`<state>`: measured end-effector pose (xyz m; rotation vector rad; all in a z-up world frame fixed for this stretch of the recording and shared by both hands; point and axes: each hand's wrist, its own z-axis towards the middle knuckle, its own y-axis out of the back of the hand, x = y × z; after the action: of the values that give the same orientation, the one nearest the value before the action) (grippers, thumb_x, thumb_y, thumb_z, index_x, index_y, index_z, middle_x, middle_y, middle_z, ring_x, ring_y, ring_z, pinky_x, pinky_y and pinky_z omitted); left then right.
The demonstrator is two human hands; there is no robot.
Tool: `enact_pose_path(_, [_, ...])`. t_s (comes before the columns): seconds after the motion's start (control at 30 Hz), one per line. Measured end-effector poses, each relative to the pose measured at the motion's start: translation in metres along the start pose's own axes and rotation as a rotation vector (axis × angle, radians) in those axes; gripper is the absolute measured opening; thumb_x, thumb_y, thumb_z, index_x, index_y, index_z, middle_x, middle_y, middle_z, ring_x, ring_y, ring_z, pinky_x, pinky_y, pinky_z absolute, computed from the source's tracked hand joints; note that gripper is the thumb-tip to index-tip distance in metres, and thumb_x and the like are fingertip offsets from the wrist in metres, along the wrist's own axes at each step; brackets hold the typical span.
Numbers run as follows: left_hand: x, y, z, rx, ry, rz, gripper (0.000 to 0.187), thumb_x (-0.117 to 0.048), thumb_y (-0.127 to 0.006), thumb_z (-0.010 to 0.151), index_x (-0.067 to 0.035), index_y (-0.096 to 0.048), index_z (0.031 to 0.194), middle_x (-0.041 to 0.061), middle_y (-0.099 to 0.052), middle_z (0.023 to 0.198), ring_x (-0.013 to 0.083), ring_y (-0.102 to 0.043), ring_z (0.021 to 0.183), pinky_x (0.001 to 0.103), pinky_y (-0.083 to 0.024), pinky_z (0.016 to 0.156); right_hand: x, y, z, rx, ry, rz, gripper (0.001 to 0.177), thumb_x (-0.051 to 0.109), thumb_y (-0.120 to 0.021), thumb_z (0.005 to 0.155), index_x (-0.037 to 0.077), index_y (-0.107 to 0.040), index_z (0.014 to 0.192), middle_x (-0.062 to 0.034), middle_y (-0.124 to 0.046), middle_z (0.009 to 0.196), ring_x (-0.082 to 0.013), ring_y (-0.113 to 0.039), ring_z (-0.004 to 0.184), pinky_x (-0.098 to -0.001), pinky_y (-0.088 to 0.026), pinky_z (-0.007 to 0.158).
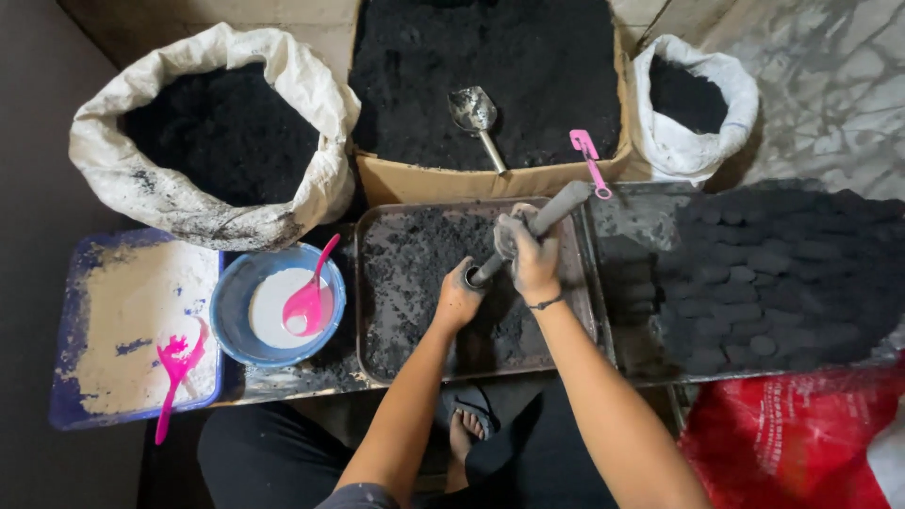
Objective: The person uses a cylindrical mold and a pestle to compress a dark granular material into briquettes. They repeatedly fill the mold, press the material, and eject the formed briquettes onto a tray.
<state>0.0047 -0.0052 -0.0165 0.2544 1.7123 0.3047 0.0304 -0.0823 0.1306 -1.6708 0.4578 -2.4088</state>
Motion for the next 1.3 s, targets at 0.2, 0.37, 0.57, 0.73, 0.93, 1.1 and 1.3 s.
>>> enact_pose_path(0.2, [-0.026, 0.010, -0.008, 0.026, 0.054, -0.021, 0.021, -0.021, -0.063, 0.070, -0.006, -0.052, 0.081, 0.019, -0.061, 0.075, 0.0377, -0.060, 0.080, 0.046, -0.046, 0.066, -0.023, -0.002, -0.013, 0.022, -0.056, 0.017, 0.027, -0.003, -0.056, 0.075, 0.007, -0.041, 0.056, -0.0015, -0.027, 0.041, -0.0089, -0.031, 0.031, -0.0206, -0.027, 0.031])
enact_pose_path(0.37, [-0.021, 0.007, -0.007, 0.013, 0.016, -0.039, 0.020, -0.021, -0.064, 0.069, -0.010, -0.053, 0.082, 0.016, -0.061, 0.077, 0.0359, -0.059, 0.082, 0.045, -0.047, 0.066, -0.039, 0.010, -0.017, 0.120, -0.014, -0.107, 0.026, -0.002, -0.056, 0.074, 0.005, -0.040, 0.055, -0.0021, -0.030, 0.044, -0.0080, -0.035, 0.037, -0.0196, -0.029, 0.036])
enact_pose_path(0.57, [-0.022, 0.007, -0.007, 0.013, 0.041, -0.051, 0.017, -0.018, -0.061, 0.070, -0.008, -0.053, 0.081, 0.016, -0.062, 0.075, 0.0363, -0.060, 0.081, 0.044, -0.048, 0.067, -0.050, 0.014, -0.023, 0.136, 0.073, -0.276, 0.027, 0.002, -0.059, 0.075, 0.004, -0.043, 0.053, -0.0048, -0.038, 0.045, -0.0124, -0.043, 0.044, -0.0221, -0.038, 0.044])
enact_pose_path(0.73, [-0.010, 0.000, -0.006, -0.029, 0.000, -0.112, 0.015, -0.013, -0.061, 0.068, -0.006, -0.053, 0.078, 0.019, -0.060, 0.071, 0.0390, -0.059, 0.077, 0.045, -0.047, 0.063, -0.051, 0.012, -0.022, 0.189, 0.113, -0.237, 0.029, 0.000, -0.058, 0.075, 0.004, -0.041, 0.051, -0.0058, -0.039, 0.041, -0.0120, -0.040, 0.037, -0.0202, -0.034, 0.038])
enact_pose_path(0.93, [0.003, -0.002, 0.001, -0.047, -0.014, -0.097, 0.013, -0.013, -0.060, 0.068, -0.006, -0.053, 0.077, 0.019, -0.060, 0.071, 0.0376, -0.060, 0.073, 0.043, -0.047, 0.061, -0.057, 0.017, -0.015, 0.189, 0.175, -0.224, 0.032, -0.001, -0.055, 0.076, 0.006, -0.040, 0.049, -0.0072, -0.040, 0.040, -0.0112, -0.041, 0.036, -0.0207, -0.039, 0.040])
enact_pose_path(1.1, [-0.012, 0.003, -0.006, 0.008, 0.010, -0.077, 0.017, -0.015, -0.061, 0.069, -0.006, -0.052, 0.080, 0.019, -0.060, 0.073, 0.0384, -0.059, 0.076, 0.045, -0.045, 0.062, -0.040, 0.005, -0.016, 0.086, -0.018, -0.020, 0.034, -0.003, -0.055, 0.075, 0.007, -0.035, 0.050, -0.0015, -0.025, 0.038, -0.0105, -0.032, 0.029, -0.0193, -0.029, 0.034])
enact_pose_path(1.3, [-0.016, 0.009, -0.007, 0.055, 0.056, -0.041, 0.012, -0.012, -0.058, 0.071, -0.007, -0.053, 0.081, 0.017, -0.061, 0.075, 0.0357, -0.060, 0.078, 0.042, -0.047, 0.067, -0.018, -0.002, -0.011, -0.178, -0.085, -0.071, 0.033, -0.004, -0.058, 0.073, 0.007, -0.037, 0.051, 0.0011, -0.024, 0.039, -0.0048, -0.028, 0.033, -0.0188, -0.025, 0.034])
